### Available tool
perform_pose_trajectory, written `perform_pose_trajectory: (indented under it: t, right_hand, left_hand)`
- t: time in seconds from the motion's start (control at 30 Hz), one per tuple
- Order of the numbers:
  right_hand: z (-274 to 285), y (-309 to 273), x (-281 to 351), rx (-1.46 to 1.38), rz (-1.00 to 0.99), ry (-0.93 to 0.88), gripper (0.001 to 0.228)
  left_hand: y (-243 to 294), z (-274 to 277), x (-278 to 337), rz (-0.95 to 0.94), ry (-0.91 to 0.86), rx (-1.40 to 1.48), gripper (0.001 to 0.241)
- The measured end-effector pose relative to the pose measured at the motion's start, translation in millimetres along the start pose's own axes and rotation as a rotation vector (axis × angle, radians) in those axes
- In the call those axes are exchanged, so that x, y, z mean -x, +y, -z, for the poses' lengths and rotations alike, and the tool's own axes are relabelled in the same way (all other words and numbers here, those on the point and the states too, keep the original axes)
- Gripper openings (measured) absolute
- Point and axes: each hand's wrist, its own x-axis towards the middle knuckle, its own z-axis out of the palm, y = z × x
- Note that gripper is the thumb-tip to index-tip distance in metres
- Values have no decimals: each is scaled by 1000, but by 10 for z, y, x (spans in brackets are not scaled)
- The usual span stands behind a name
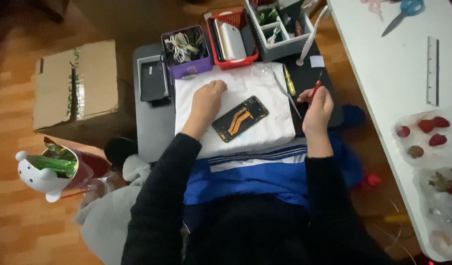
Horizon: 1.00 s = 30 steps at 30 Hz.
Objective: Disassembling a smartphone by removing the back cover and unscrewing internal components with a precision screwdriver.
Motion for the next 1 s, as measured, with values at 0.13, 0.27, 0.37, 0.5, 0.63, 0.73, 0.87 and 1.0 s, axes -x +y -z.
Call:
perform_pose_trajectory:
  t: [0.13, 0.27, 0.37, 0.5, 0.63, 0.73, 0.87, 1.0]
  right_hand:
    - [156, 227, -162, -174, -50, 108, 35]
    - [102, -23, 63, 46, 172, 59, 23]
    - [-4, -299, 115, 193, 443, -28, 34]
    - [-311, -637, 94, 8, 484, -149, 55]
    - [-605, -458, -42, -11, 498, -261, 58]
    - [-743, -346, -12, 248, 564, -300, 53]
    - [-724, -52, -37, 327, 503, -352, 27]
    - [-682, 91, 4, 449, 532, -469, 24]
  left_hand:
    - [28, 106, 2, -13, 61, 12, 8]
    - [-25, 36, 25, 25, 136, 134, 7]
    - [-92, -50, 5, 24, 188, 183, 9]
    - [-22, 120, 19, 22, 143, 247, 16]
    - [-42, 85, 1, 9, 124, 176, 33]
    - [-9, 145, 5, -30, 88, 99, 49]
    - [85, 360, -68, 20, -42, 141, 45]
    - [96, 394, -137, 11, -220, 118, 45]
